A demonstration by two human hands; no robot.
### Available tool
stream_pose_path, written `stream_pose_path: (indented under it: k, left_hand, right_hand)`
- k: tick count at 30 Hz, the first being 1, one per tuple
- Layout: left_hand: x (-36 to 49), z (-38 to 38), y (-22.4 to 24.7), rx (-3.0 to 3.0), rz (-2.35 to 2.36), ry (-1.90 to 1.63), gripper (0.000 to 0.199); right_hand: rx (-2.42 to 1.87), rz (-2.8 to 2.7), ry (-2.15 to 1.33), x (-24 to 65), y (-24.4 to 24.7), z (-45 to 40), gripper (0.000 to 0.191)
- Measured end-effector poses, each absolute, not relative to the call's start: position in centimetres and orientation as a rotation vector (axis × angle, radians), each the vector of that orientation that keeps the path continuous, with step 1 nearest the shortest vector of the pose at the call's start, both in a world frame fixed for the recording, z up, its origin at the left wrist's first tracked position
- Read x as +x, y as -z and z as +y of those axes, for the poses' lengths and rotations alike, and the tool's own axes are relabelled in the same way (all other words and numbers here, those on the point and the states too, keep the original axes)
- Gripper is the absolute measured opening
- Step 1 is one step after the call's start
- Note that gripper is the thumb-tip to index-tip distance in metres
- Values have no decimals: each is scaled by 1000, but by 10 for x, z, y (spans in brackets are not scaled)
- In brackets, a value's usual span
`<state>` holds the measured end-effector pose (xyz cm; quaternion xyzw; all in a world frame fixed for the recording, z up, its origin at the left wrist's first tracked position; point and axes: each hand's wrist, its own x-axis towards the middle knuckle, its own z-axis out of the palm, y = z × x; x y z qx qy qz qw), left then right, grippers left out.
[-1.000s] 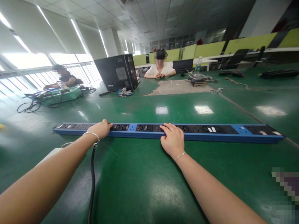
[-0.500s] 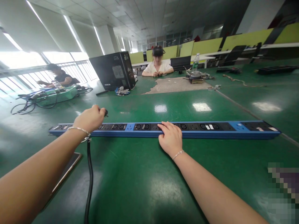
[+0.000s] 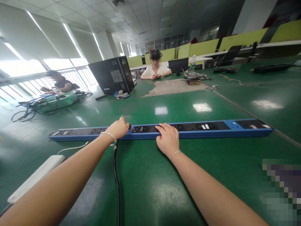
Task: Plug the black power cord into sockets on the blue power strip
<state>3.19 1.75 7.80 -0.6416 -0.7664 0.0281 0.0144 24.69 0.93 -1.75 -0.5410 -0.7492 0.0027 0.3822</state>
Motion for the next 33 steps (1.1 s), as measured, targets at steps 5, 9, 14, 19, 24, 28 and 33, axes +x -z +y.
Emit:
stream_pose_path:
  k: [5,9,14,19,24,28,33]
  left_hand:
    - [27,21,-76,-1986,-2418,-166,39]
    - [22,23,-74,-2022,-2420,-223,37]
    - [21,24,-74,-2060,-2403,-259,39]
    - [24,27,-75,-2059,-2388,-296,39]
    - [27,28,-77,-2060,-2373,-320,39]
    - [32,26,-75,-2047,-2367,-324,39]
    - [39,26,-73,-2012,-2372,-318,39]
  right_hand:
    - [-1380,-1918,-23,246,16,9,43]
    - [-1387,-1914,-30,246,16,8,43]
    - [-1388,-1920,-32,246,15,8,43]
    - [-1389,-1920,-28,246,15,8,43]
    - [-1383,-1921,-27,246,16,8,43]
    - [-1380,-1916,-21,246,16,8,43]
    - [-1383,-1913,-9,246,17,9,43]
